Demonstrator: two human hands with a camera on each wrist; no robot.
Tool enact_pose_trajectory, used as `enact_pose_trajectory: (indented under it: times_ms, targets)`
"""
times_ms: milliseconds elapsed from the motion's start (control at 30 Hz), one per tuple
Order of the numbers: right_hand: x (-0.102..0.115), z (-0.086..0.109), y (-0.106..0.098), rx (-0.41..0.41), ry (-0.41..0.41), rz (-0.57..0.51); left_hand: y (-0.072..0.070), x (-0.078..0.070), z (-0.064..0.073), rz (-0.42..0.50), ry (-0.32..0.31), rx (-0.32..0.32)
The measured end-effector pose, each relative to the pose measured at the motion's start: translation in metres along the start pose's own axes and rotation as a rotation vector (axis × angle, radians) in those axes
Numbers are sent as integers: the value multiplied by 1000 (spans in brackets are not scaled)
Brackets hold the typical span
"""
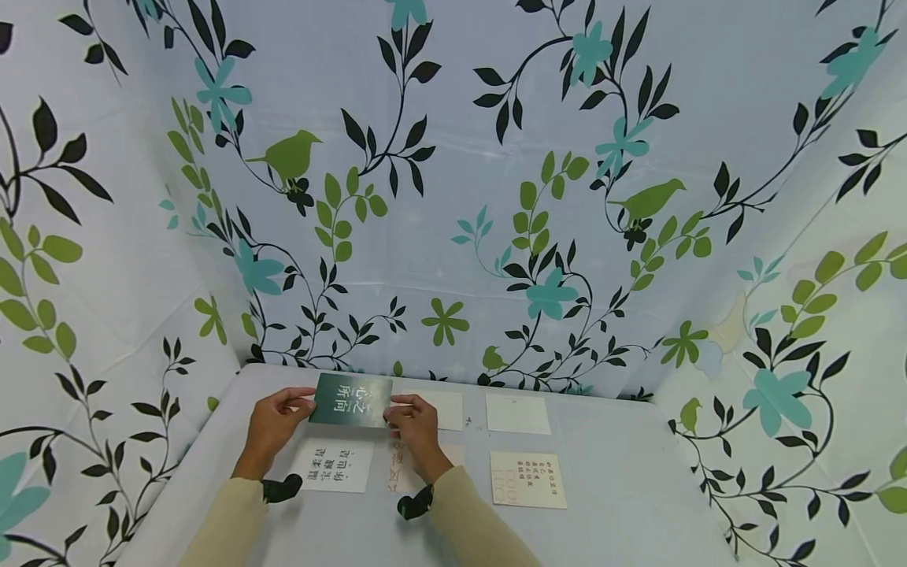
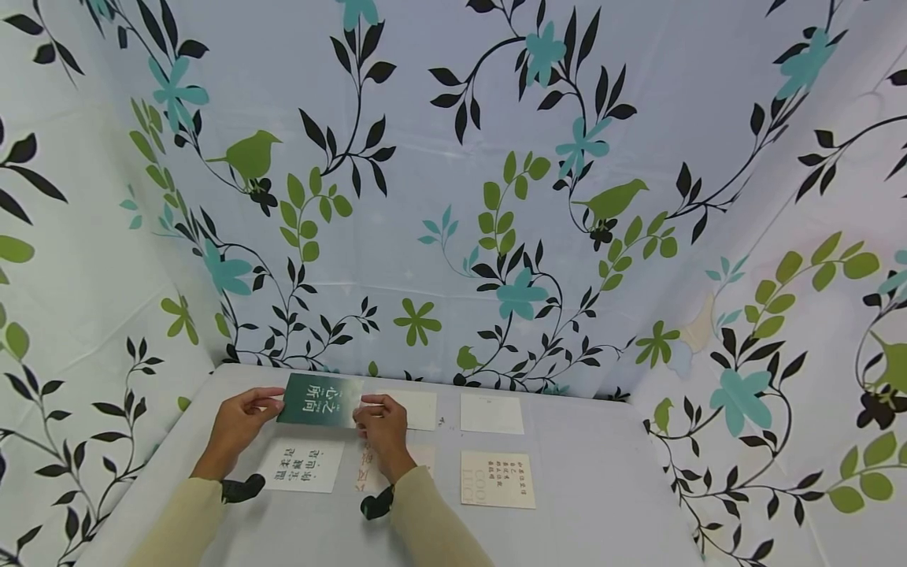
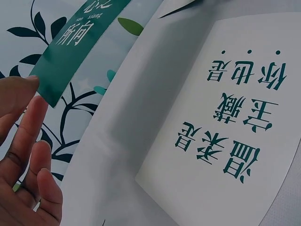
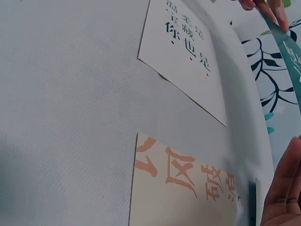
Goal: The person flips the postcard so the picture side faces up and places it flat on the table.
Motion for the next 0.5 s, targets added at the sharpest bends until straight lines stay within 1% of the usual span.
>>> enact_pose_trajectory:
  times_ms: [267, 500]
  targets:
    - [-2, -2, 1, 20, -11, -3, 1, 2, 0, 4, 19, 32]
    - [-6, -2, 2, 25, -17, 2, 2, -1, 1, -12, -6, 72]
Point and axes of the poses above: each hand's wrist, its own z-axis away from the middle knuckle, its own y-axis out of the palm, x = y × z, the point moved 1 cm from there along -z, towards the middle knuckle, and after that the axes turned 3 degrees about x, right-handed, at the moved point
